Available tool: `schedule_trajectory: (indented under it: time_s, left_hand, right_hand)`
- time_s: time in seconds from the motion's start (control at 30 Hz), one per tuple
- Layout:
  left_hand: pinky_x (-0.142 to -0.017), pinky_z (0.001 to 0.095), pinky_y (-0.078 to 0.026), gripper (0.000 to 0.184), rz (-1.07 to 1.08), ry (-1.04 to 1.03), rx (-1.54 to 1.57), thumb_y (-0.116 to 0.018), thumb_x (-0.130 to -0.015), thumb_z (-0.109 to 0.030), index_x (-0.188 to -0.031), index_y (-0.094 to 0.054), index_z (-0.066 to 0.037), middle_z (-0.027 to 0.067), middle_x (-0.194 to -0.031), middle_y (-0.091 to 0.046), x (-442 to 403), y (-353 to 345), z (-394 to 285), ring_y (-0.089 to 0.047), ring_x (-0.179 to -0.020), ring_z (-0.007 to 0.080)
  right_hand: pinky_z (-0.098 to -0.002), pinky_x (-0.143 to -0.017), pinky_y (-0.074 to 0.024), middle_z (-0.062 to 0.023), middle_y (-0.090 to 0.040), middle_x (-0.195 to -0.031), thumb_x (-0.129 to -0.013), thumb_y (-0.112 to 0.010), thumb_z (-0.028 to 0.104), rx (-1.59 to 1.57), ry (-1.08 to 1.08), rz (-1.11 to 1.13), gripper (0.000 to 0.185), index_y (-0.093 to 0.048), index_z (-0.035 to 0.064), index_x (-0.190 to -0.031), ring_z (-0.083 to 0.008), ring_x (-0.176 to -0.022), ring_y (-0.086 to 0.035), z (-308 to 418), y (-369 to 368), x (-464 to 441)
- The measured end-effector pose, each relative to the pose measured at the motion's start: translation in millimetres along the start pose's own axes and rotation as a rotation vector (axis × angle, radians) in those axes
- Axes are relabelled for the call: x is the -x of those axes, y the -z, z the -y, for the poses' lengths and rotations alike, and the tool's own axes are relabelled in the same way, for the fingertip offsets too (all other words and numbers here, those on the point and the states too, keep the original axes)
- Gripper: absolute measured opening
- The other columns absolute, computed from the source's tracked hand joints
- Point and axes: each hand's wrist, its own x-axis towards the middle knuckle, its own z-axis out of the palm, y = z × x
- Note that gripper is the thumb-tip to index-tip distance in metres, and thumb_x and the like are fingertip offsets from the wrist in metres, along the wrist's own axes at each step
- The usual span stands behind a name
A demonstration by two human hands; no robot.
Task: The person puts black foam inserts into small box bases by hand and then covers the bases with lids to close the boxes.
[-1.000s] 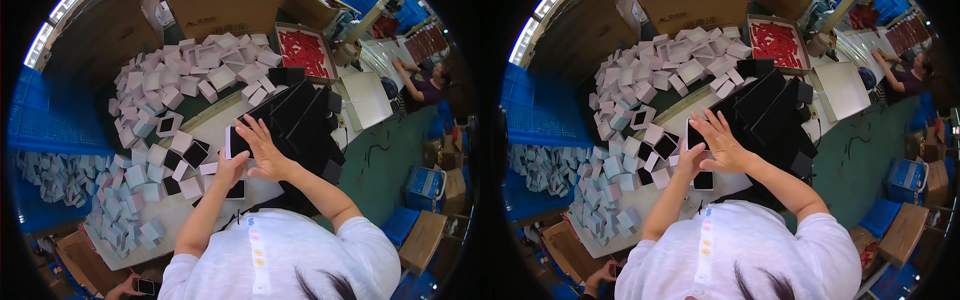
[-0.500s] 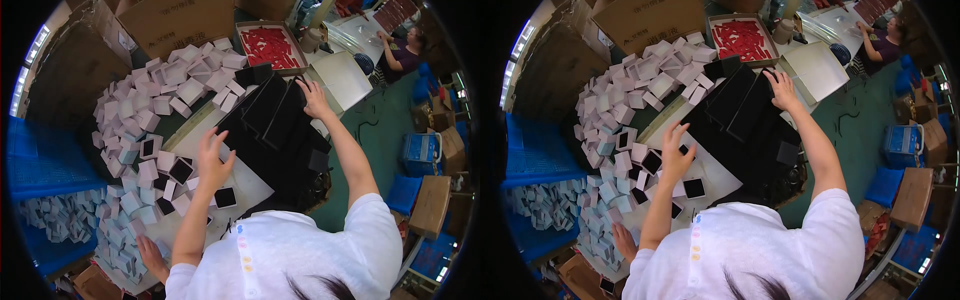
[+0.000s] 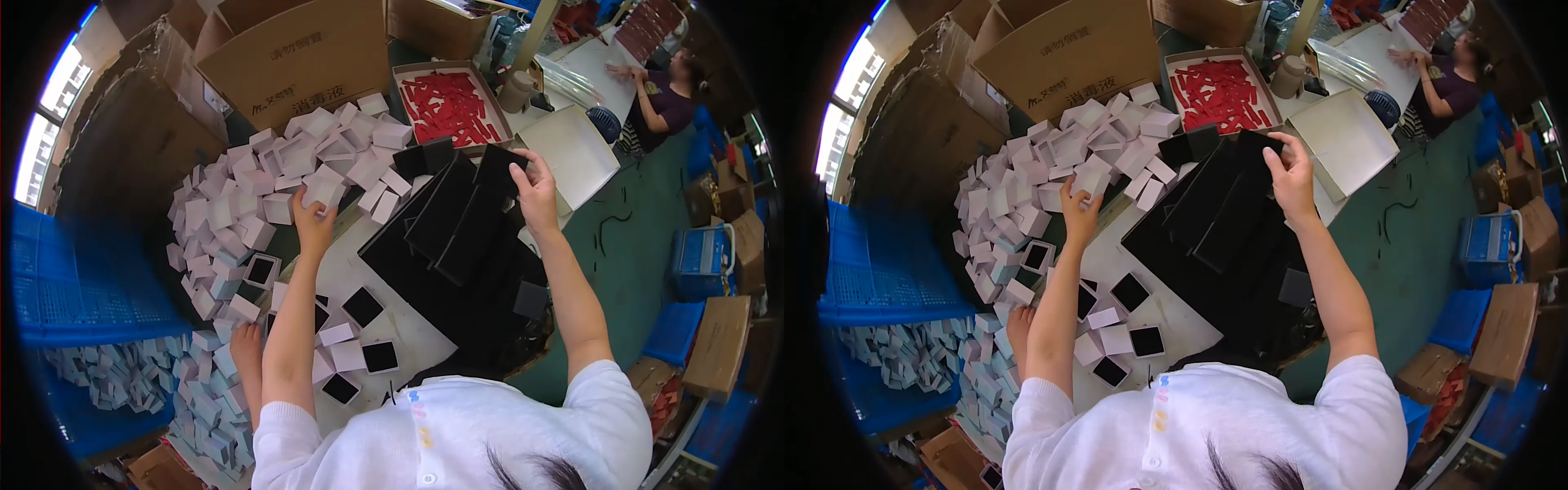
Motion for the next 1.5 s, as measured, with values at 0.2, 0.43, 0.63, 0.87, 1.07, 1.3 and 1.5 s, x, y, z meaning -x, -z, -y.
schedule_trajectory:
  time_s: [0.2,0.43,0.63,0.87,1.07,1.3,1.5]
  left_hand:
    - [-0.1,0.0434,-0.04,0.058,0.186,-0.099,0.273,-0.079,-0.064,-0.005,-0.118,-0.059,-0.007,0.0169,-0.134,-0.044,28,76,-143,-0.046,-0.122,0.0358]
    - [-0.094,0.0367,-0.05,0.094,0.376,0.061,0.896,-0.076,-0.065,0.009,-0.147,-0.033,-0.011,0.0087,-0.144,-0.032,63,85,-172,-0.044,-0.13,0.026]
    - [-0.105,0.0336,-0.039,0.083,0.419,-0.158,0.856,-0.069,-0.077,0.002,-0.149,-0.027,-0.004,0.0074,-0.148,-0.029,76,86,-187,-0.042,-0.131,0.0228]
    - [-0.098,0.0349,-0.049,0.042,0.454,0.763,1.232,-0.051,-0.094,-0.001,-0.135,-0.049,-0.005,0.0124,-0.132,-0.056,103,98,-192,-0.058,-0.116,0.0215]
    - [-0.103,0.038,-0.045,0.077,0.597,0.762,1.077,-0.072,-0.078,-0.01,-0.146,-0.036,-0.008,0.0152,-0.141,-0.047,125,163,-117,-0.052,-0.123,0.0266]
    - [-0.101,0.0399,-0.04,0.059,0.301,0.21,0.084,-0.071,-0.078,-0.012,-0.132,-0.049,-0.002,0.0183,-0.13,-0.05,65,134,-65,-0.05,-0.119,0.0314]
    - [-0.102,0.0471,-0.04,0.073,0.104,0.053,-0.194,-0.075,-0.073,-0.015,-0.137,-0.041,-0.006,0.0212,-0.139,-0.038,5,8,-22,-0.041,-0.125,0.0429]
  right_hand:
    - [-0.0188,-0.063,-0.0418,0.0025,-0.056,-0.081,-0.091,-0.061,0.007,-0.142,-0.051,0.297,0.024,-0.059,0.0048,-0.115,-0.0026,-0.072,-0.05,21,-89,53]
    - [-0.0387,-0.103,-0.04,-0.0164,-0.052,-0.125,-0.089,-0.058,0.01,0.018,0.228,0.388,0.026,-0.06,0.0069,-0.115,-0.0306,-0.12,-0.051,19,-127,94]
    - [-0.0454,-0.109,-0.0328,-0.0186,-0.048,-0.136,-0.092,-0.054,0.015,0.277,0.544,0.368,0.04,-0.054,0.0011,-0.13,-0.0386,-0.129,-0.039,23,-120,120]
    - [-0.0486,-0.112,-0.029,-0.0165,-0.045,-0.141,-0.08,-0.065,0.012,0.029,0.565,0.535,0.063,-0.045,0.0028,-0.139,-0.0382,-0.134,-0.034,29,-88,160]
    - [-0.0481,-0.107,-0.0349,-0.0136,-0.043,-0.14,-0.063,-0.084,0.035,1.035,0.309,0.405,0.085,-0.047,0.0129,-0.137,-0.0376,-0.13,-0.038,-14,76,163]
    - [-0.0425,-0.104,-0.0405,-0.0144,-0.049,-0.131,-0.064,-0.082,0.022,0.856,-0.007,0.543,0.08,-0.047,0.0117,-0.135,-0.034,-0.122,-0.047,-57,81,167]
    - [-0.044,-0.1,-0.0432,-0.0187,-0.051,-0.128,-0.069,-0.073,0.016,1.019,0.044,0.291,0.068,-0.051,0.0072,-0.132,-0.0374,-0.116,-0.049,-40,56,161]
